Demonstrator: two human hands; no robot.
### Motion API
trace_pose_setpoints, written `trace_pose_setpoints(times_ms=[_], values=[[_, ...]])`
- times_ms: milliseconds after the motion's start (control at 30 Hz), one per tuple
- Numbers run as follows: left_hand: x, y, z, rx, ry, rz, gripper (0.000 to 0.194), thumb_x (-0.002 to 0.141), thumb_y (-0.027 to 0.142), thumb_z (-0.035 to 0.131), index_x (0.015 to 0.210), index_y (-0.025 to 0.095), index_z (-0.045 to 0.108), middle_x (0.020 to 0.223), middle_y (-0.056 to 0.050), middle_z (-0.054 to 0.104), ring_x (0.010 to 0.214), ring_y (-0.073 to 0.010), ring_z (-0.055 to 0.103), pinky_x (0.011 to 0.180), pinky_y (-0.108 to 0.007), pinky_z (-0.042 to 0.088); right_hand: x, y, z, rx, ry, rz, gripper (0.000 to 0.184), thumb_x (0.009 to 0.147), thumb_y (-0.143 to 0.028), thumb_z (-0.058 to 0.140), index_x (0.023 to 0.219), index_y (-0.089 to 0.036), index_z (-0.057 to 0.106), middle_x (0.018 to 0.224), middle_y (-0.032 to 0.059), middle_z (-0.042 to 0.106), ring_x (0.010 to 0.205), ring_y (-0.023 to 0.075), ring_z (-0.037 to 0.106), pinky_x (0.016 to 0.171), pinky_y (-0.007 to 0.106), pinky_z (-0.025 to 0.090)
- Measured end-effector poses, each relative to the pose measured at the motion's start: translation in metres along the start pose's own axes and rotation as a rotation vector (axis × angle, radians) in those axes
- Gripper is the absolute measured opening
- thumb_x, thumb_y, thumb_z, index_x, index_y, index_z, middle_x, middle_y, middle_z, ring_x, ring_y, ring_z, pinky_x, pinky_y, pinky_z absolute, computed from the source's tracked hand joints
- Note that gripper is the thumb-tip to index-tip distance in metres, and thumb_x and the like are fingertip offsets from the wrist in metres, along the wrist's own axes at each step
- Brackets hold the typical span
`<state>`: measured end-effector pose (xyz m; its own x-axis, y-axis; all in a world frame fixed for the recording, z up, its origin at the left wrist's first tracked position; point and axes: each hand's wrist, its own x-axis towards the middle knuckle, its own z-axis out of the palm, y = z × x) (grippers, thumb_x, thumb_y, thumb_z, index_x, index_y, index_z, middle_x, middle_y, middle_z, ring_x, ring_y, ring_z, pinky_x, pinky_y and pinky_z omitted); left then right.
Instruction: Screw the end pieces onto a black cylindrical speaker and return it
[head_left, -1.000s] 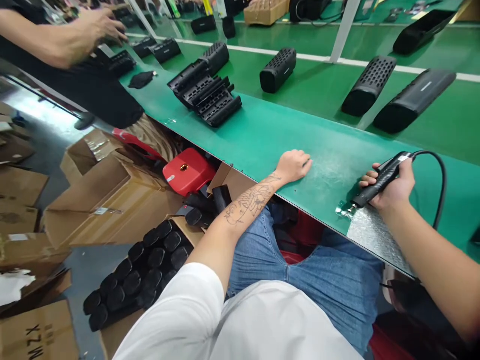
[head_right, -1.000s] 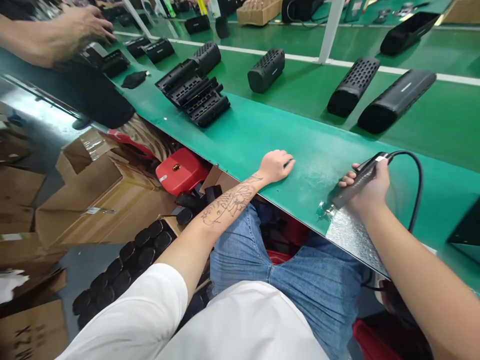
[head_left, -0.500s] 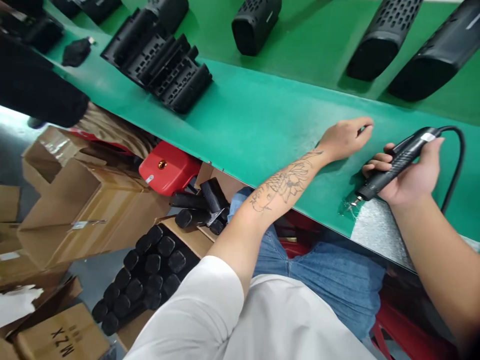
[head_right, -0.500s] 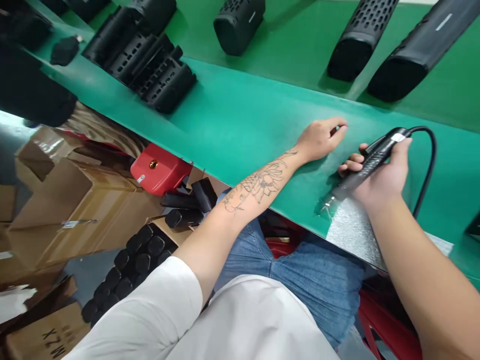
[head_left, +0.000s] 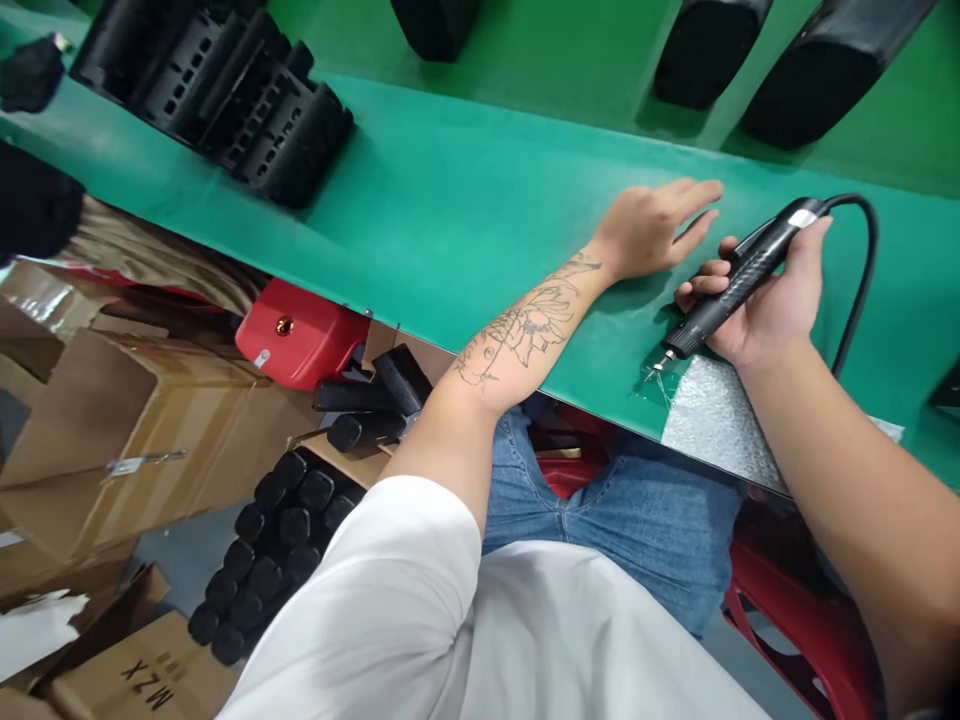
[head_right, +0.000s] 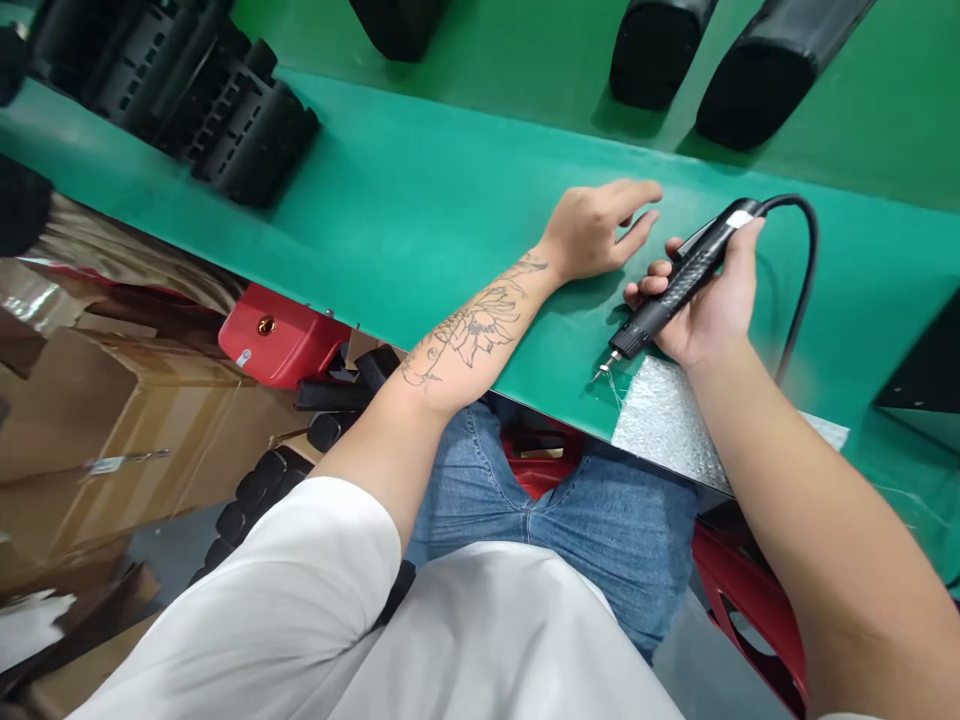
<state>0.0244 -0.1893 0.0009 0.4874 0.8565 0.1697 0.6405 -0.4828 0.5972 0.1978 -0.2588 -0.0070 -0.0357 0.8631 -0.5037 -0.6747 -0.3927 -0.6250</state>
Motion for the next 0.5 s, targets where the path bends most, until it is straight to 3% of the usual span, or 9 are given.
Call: trace_pose_setpoints(times_ms=[167,300,400,500], values=[[0.0,-0.003,-0.002,0.051,0.017,0.146,0.063,0.102,0.034,0.024,0.121,-0.004,0.07,0.081,-0.007,0.072,0.114,-0.0133,0.062,0.089,-0.026,0.036,0.002,-0.001,-0.003,0.002,-0.018,0.003,0.099,0.083,-0.104,0.01,0.093,-0.02,0.06,0.07,0.0009,0.055,0.058,0.0103,0.05,0.071,0.038,0.061],[0.0,-0.006,0.0,0.079,0.045,0.245,0.076,0.095,0.028,0.009,0.12,-0.009,0.069,0.093,-0.012,0.075,0.105,-0.0095,0.066,0.083,-0.025,0.036,0.001,-0.003,0.0,-0.039,0.009,0.006,0.097,0.086,-0.103,0.016,0.093,-0.018,0.062,0.07,0.0007,0.055,0.058,0.0096,0.05,0.07,0.037,0.06],[-0.002,-0.01,0.005,0.087,0.012,0.364,0.075,0.093,0.027,0.01,0.127,-0.011,0.066,0.108,-0.014,0.074,0.108,-0.0152,0.071,0.083,-0.026,0.036,0.001,-0.002,0.001,-0.077,0.021,-0.018,0.096,0.087,-0.102,0.024,0.098,-0.017,0.066,0.071,0.0009,0.055,0.058,0.0101,0.05,0.068,0.036,0.059],[-0.007,-0.008,0.008,0.091,-0.066,0.401,0.068,0.096,0.026,0.018,0.135,-0.005,0.064,0.116,-0.014,0.075,0.115,-0.021,0.073,0.087,-0.028,0.039,0.002,-0.005,-0.006,-0.088,-0.004,-0.019,0.09,0.09,-0.098,0.031,0.099,-0.017,0.068,0.072,0.0022,0.056,0.059,0.0114,0.05,0.07,0.038,0.059]])
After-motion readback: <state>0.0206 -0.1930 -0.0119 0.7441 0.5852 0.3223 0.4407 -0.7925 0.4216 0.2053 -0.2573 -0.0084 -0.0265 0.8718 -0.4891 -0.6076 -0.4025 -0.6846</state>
